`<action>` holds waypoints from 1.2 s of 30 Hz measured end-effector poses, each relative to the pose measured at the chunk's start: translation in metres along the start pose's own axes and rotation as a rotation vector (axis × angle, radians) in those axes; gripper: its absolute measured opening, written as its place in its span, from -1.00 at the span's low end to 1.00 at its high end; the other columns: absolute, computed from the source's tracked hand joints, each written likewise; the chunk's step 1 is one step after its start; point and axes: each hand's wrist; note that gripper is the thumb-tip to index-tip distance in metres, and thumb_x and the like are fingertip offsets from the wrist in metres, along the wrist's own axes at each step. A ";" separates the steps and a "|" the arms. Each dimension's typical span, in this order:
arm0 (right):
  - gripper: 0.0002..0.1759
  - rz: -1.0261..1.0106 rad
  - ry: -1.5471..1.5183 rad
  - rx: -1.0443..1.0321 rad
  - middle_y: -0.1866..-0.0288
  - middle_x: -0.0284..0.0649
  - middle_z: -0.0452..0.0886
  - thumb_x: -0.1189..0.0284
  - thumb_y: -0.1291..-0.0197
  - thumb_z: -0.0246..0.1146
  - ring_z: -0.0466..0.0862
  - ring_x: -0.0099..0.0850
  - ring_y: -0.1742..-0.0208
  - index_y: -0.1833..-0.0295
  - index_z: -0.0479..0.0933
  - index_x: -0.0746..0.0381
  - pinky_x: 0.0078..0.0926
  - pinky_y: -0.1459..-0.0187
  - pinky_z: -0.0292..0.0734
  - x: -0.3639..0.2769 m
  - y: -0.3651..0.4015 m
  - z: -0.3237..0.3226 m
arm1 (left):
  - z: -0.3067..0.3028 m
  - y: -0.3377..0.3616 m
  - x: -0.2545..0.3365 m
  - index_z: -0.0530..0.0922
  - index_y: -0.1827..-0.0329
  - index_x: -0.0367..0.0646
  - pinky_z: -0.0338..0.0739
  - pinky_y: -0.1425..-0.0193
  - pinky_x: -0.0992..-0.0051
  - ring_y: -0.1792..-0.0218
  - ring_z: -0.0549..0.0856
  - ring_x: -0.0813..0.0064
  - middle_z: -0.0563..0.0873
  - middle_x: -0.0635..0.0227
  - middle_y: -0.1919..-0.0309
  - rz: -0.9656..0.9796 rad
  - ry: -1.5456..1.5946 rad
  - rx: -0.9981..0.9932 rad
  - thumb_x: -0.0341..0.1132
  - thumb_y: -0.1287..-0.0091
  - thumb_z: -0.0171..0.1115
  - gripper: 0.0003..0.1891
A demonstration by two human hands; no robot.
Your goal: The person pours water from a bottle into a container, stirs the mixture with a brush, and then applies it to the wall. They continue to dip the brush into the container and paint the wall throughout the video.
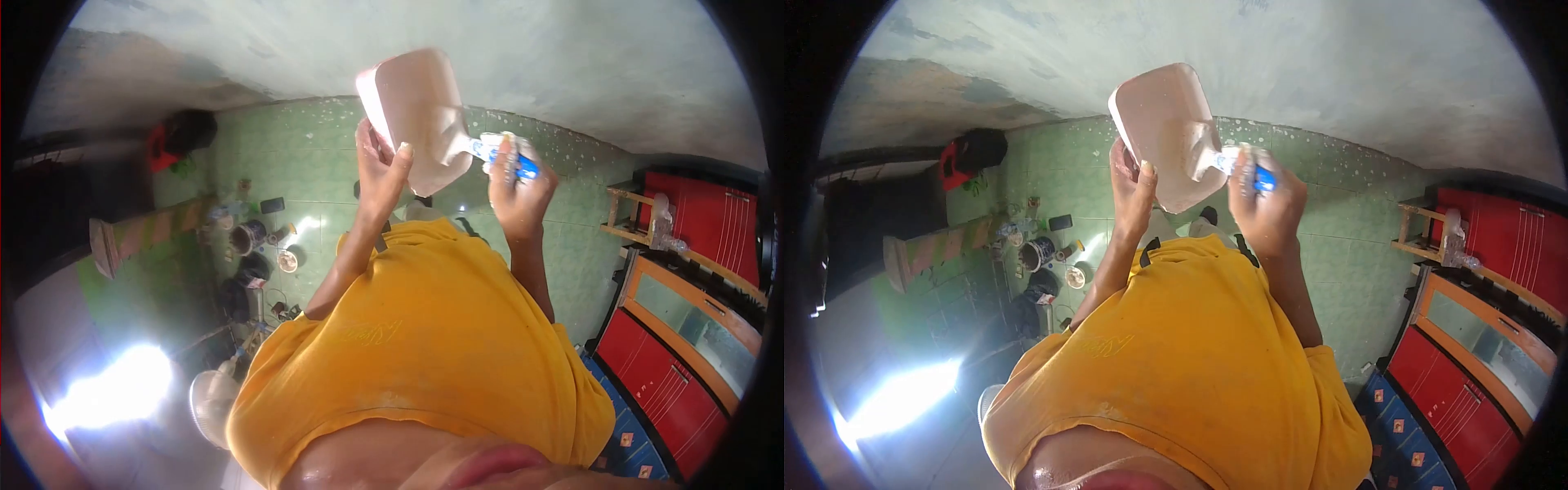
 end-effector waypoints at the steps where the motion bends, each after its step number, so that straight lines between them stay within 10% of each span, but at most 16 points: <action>1: -0.83 0.029 -0.051 0.027 0.54 -0.18 0.61 0.47 -0.29 0.20 0.54 -0.52 0.62 0.27 0.56 0.38 -0.52 0.55 0.42 0.008 0.002 -0.009 | 0.003 0.002 -0.001 0.13 -0.35 -0.42 0.26 -0.34 0.35 -0.26 0.39 0.37 0.42 0.09 -0.19 -0.009 -0.004 0.006 0.14 -0.23 0.30 -0.10; 18: -0.58 0.539 -0.747 0.472 0.40 -0.19 0.61 0.16 -0.44 0.03 0.46 -0.53 0.60 0.17 0.51 0.35 -0.51 0.54 0.39 0.078 -0.006 -0.030 | 0.001 0.016 0.011 0.12 -0.37 -0.40 0.34 -0.22 0.48 -0.14 0.42 0.51 0.43 0.18 -0.12 -0.075 0.040 -0.066 -0.09 -0.31 0.24 -0.25; 25: -0.50 0.666 -1.144 0.261 0.35 -0.28 0.52 0.02 -0.42 0.02 0.49 -0.47 0.29 0.04 0.50 0.28 -0.51 0.22 0.42 0.073 -0.013 -0.018 | -0.028 0.017 0.014 0.14 -0.36 -0.36 0.36 -0.17 0.49 -0.11 0.43 0.54 0.44 0.23 -0.12 -0.112 0.117 -0.031 -0.06 -0.37 0.19 -0.31; 36: -0.87 0.608 -1.155 0.082 0.40 -0.45 0.44 0.34 -0.36 0.19 0.45 -0.62 0.42 0.19 0.41 0.14 -0.57 0.37 0.39 0.012 -0.024 0.000 | -0.025 0.001 0.093 0.27 -0.26 -0.33 0.43 0.07 0.60 0.11 0.48 0.67 0.53 0.32 0.06 -0.116 -0.040 -0.008 -0.17 -0.41 0.15 -0.49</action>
Point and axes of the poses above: each hand's wrist, its own y-axis away from the middle knuckle, its own z-axis out of the palm, x = y × z
